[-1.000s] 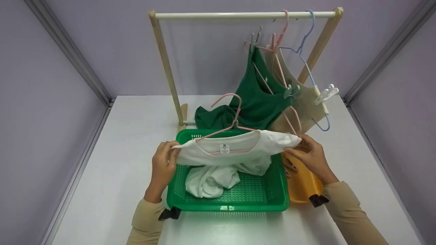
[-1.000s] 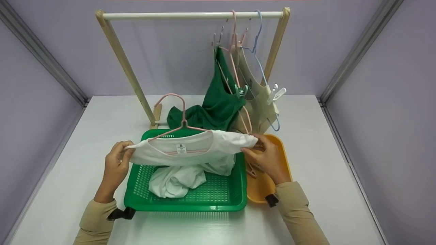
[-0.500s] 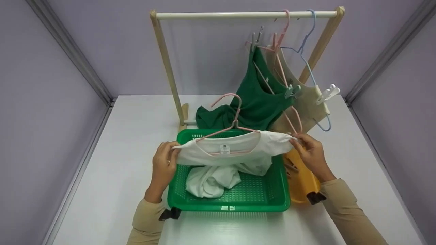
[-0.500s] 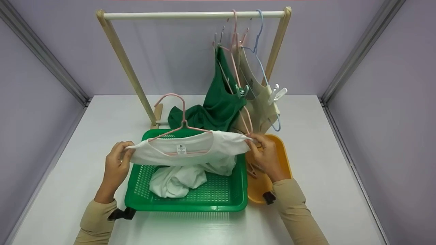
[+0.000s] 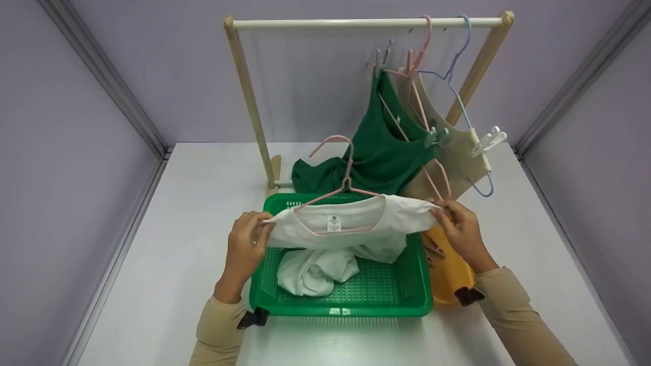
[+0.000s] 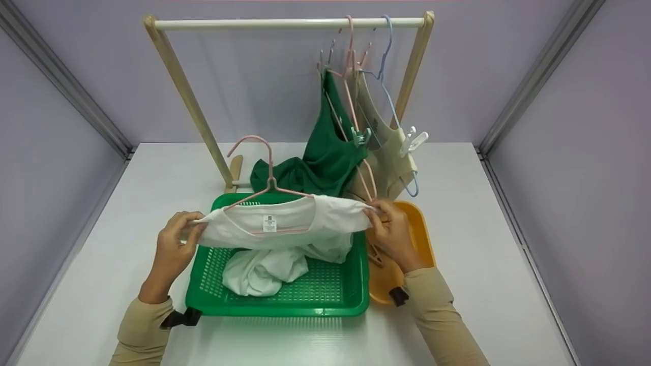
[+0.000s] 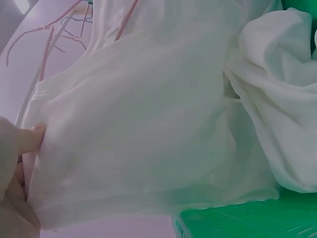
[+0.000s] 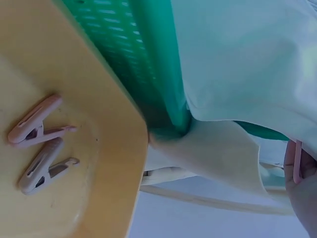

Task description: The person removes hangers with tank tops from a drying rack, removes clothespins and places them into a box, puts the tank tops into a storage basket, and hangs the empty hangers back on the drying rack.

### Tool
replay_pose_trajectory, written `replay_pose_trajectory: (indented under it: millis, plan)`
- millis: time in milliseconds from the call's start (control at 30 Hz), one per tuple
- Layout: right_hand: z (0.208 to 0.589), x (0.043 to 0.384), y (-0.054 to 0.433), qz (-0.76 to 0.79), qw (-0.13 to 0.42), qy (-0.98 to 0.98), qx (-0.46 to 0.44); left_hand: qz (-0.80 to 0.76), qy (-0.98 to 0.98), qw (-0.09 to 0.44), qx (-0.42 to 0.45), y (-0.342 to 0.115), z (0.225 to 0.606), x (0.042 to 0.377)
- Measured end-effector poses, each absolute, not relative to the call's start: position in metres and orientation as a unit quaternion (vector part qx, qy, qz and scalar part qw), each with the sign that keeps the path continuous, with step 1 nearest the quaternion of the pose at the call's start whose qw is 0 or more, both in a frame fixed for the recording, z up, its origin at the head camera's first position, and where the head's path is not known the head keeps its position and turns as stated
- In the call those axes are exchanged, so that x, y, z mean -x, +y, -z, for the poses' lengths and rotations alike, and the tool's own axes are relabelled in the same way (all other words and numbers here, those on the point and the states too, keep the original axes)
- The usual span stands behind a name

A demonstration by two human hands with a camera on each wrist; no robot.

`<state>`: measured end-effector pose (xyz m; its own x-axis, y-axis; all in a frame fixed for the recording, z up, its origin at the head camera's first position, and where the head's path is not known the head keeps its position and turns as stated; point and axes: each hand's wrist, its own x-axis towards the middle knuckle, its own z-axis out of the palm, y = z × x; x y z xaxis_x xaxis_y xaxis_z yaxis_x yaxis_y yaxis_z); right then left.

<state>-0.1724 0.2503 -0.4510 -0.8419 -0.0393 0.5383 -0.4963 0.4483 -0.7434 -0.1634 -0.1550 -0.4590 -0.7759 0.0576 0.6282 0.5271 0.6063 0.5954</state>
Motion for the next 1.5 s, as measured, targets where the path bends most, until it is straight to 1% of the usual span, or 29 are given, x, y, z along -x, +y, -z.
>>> replay_pose_trajectory:
  millis: [167,400,600,800,967,1233,1333,1500]
  plan:
    - [0.450,0.170,0.240,-0.486,0.231,-0.825,-0.170,0.410,-0.844,0.291,0.186,-0.152,0.458,0.164]
    - [0.454,0.176,0.227,-0.478,0.255,-0.796,-0.269,0.443,-0.832,0.265,0.202,-0.145,0.456,0.163]
    - [0.455,0.175,0.224,-0.490,0.248,-0.789,-0.277,0.452,-0.828,0.271,0.190,-0.145,0.456,0.164]
    - [0.456,0.177,0.225,-0.489,0.259,-0.784,-0.280,0.457,-0.826,0.272,0.187,-0.146,0.455,0.165]
    - [0.451,0.175,0.227,-0.496,0.252,-0.788,-0.261,0.462,-0.830,0.263,0.170,-0.149,0.454,0.164]
    - [0.452,0.171,0.238,-0.520,0.203,-0.805,-0.200,0.483,-0.821,0.254,0.167,-0.153,0.457,0.163]
    - [0.452,0.171,0.242,-0.515,0.203,-0.813,-0.181,0.493,-0.816,0.252,0.166,-0.155,0.458,0.163]
    - [0.447,0.168,0.243,-0.516,0.232,-0.811,-0.151,0.506,-0.810,0.249,0.161,-0.156,0.458,0.164]
